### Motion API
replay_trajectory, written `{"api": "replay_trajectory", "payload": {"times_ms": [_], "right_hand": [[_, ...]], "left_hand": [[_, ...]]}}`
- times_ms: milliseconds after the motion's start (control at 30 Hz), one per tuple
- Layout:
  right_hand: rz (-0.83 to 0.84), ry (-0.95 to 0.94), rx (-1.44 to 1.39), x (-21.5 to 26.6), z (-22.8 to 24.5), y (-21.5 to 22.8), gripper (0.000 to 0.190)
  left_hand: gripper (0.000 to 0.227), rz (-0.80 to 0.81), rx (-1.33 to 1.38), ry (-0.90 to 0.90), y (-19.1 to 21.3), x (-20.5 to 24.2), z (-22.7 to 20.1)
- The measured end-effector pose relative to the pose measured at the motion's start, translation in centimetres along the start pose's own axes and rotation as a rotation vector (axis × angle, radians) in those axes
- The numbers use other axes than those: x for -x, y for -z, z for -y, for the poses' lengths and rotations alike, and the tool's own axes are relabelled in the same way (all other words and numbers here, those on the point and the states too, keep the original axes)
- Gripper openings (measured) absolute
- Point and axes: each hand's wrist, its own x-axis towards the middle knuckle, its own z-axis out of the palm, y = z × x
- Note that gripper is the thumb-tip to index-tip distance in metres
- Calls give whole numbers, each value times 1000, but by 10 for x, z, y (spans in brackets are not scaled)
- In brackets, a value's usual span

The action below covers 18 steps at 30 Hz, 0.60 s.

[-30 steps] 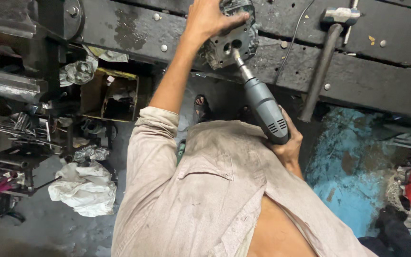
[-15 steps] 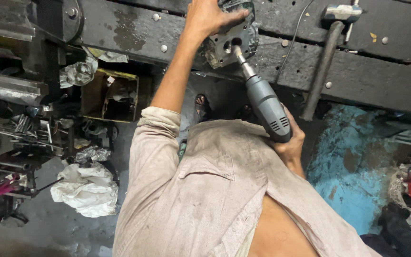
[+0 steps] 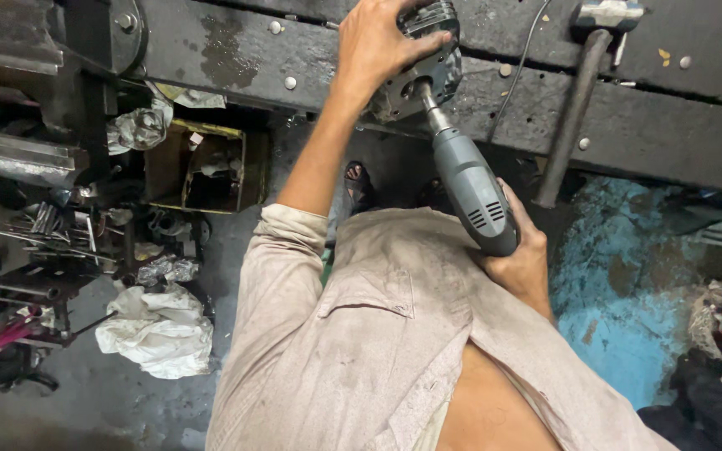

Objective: The person uses a handheld rotary tool to grind the surface of a metal engine part clamped to a workbench. They reposition the part several times to access different areas and finish by lifting the part to inspect the work.

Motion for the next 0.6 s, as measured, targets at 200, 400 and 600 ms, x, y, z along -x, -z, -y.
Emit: {"api": "replay_trajectory", "payload": {"times_ms": [200, 400, 600], "right_hand": [[34, 6, 18, -2, 6, 0, 103], [28, 11, -9, 1, 7, -5, 106], [-4, 7, 75, 8, 5, -9, 100]], "left_hand": [[55, -20, -33, -24, -5, 2, 1], [56, -51, -18, -51, -6, 1, 3], [55, -21, -21, -37, -11, 3, 9]]}}
